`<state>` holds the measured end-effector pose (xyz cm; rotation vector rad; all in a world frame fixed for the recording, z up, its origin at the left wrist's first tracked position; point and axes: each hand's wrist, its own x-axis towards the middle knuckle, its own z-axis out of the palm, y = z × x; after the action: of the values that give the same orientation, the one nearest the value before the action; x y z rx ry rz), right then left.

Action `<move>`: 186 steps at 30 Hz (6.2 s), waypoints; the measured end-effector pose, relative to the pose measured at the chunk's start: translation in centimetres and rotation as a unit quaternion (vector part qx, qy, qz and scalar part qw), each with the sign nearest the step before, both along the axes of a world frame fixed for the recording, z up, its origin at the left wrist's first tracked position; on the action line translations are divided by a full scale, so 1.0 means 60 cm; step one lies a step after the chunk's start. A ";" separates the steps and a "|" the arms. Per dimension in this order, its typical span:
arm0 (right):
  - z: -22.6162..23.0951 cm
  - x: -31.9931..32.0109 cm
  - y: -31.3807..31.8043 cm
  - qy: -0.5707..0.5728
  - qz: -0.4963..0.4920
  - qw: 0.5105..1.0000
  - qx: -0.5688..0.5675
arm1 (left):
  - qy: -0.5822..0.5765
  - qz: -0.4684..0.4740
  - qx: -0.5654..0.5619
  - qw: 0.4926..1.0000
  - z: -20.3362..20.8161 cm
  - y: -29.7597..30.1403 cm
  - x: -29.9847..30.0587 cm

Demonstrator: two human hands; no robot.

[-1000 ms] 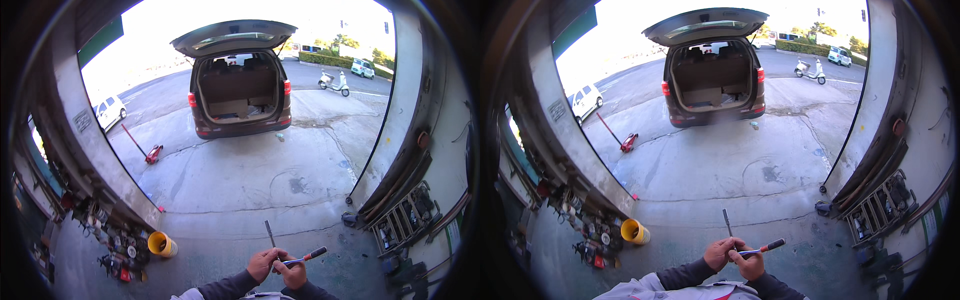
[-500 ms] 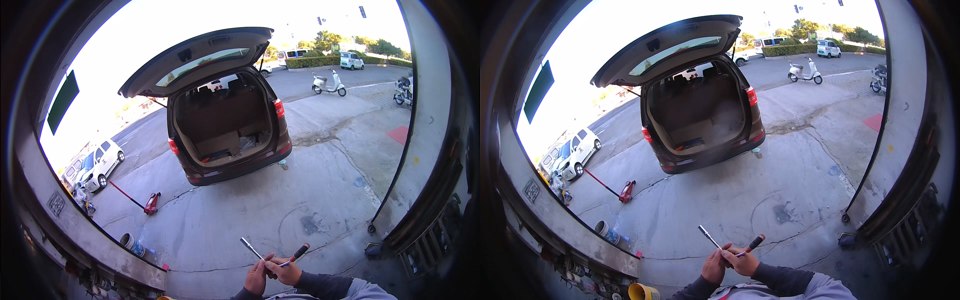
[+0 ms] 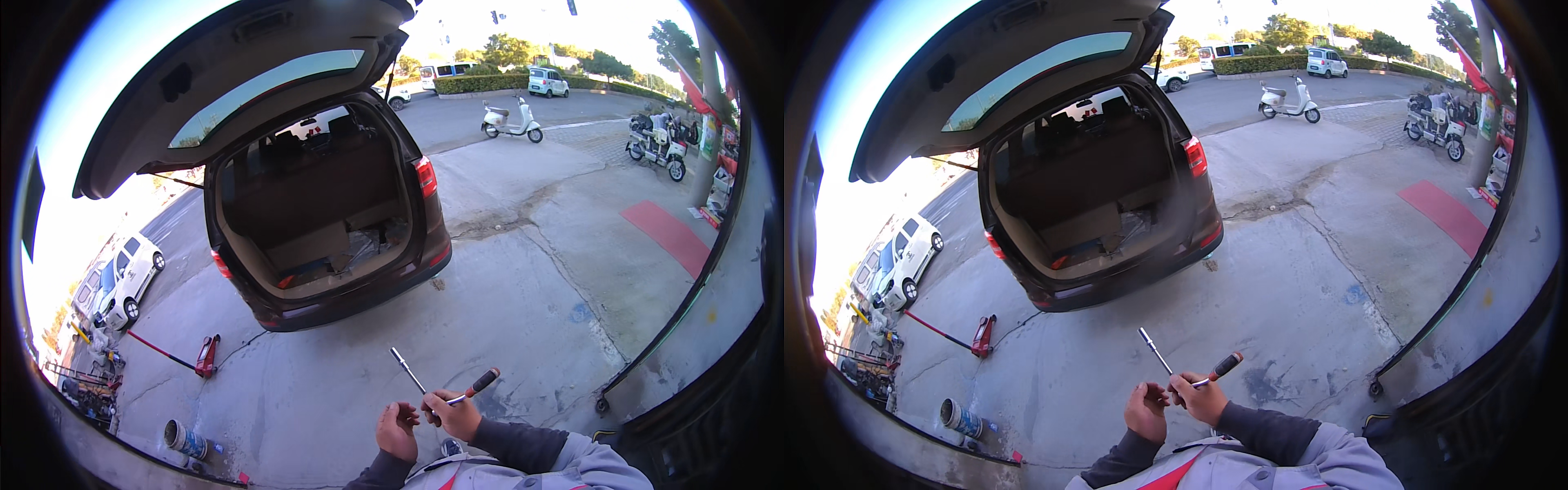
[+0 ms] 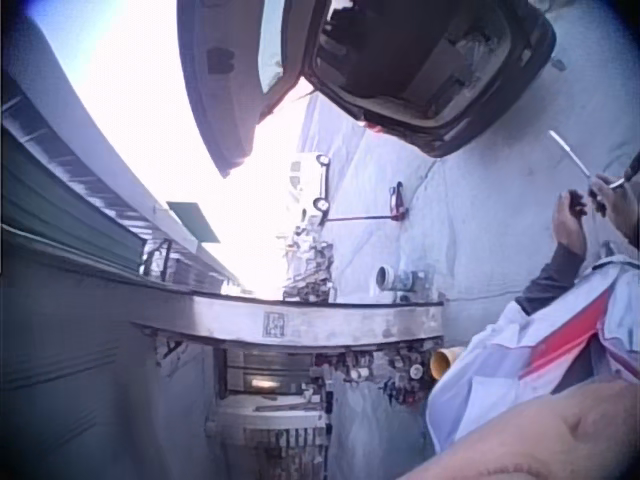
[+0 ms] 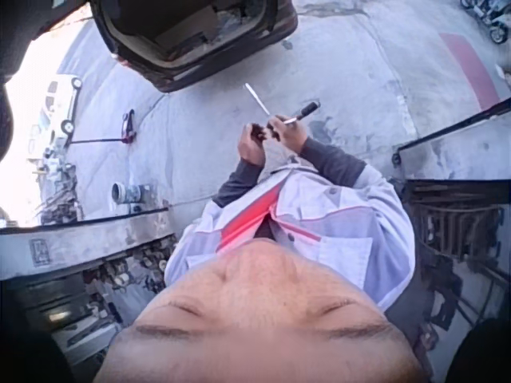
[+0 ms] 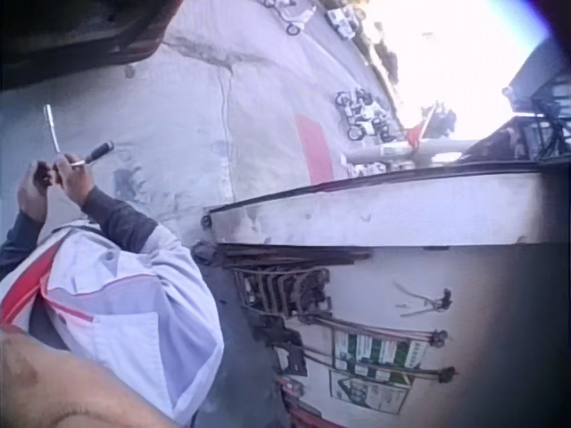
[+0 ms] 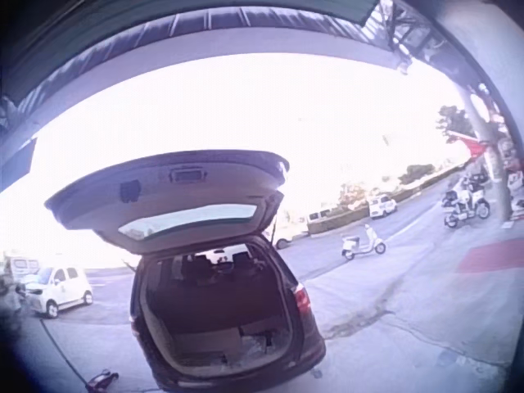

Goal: The person walks to a tool cart, selects a socket wrench, and approaches a dark-colored SUV with its trunk open. They use the wrench to loosen and remove screws from the interior trim of the trunk lid. The person removes several screws and places them in the trunk.

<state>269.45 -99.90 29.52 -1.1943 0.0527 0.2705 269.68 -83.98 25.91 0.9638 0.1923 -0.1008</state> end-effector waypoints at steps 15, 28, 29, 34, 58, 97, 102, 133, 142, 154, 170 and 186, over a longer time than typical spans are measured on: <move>0.040 0.650 -0.322 -0.123 -0.142 0.982 -0.008 | -0.009 -0.109 0.015 0.994 -0.025 -0.274 0.599; 0.084 1.168 -0.264 -0.164 0.098 0.979 0.068 | -0.051 0.185 -0.027 0.981 -0.051 -0.277 0.898; 0.082 1.193 -0.253 -0.163 0.121 0.977 0.059 | -0.043 0.204 -0.024 0.978 -0.059 -0.273 0.920; 0.127 1.307 -0.195 -0.267 0.205 0.938 0.081 | -0.034 0.281 0.014 0.959 -0.086 -0.240 1.026; 0.722 1.578 -0.114 -0.526 0.178 0.659 0.508 | 0.157 0.661 0.384 0.625 -0.174 -0.384 1.143; 0.818 1.597 -0.157 -0.469 0.230 0.721 0.455 | 0.093 0.570 0.481 0.660 -0.058 -0.336 1.055; 0.819 1.573 -0.135 -0.622 -0.263 0.714 0.186 | 0.088 0.569 0.475 0.666 -0.054 -0.340 1.031; 0.810 1.558 -0.054 -0.426 0.238 0.628 0.606 | 0.108 0.716 0.275 0.633 -0.108 -0.270 1.056; 0.823 1.550 -0.024 -0.355 0.379 0.530 0.671 | 0.228 0.715 0.519 0.409 -0.098 -0.324 1.127; 0.816 1.506 -0.052 -0.143 0.606 0.361 0.694 | 0.104 0.857 0.161 0.478 -0.219 -0.460 1.077; 0.825 1.451 -0.135 -0.038 0.583 0.459 0.669 | 0.487 0.698 0.444 0.278 -0.209 -0.689 1.109; 0.806 1.458 -0.113 0.024 0.642 0.259 0.721 | 0.355 0.877 0.259 0.196 -0.170 -0.750 1.137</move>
<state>356.91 -106.66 77.90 1.0284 -1.0133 1.4054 337.90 -128.97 15.72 0.6668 2.2628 1.8803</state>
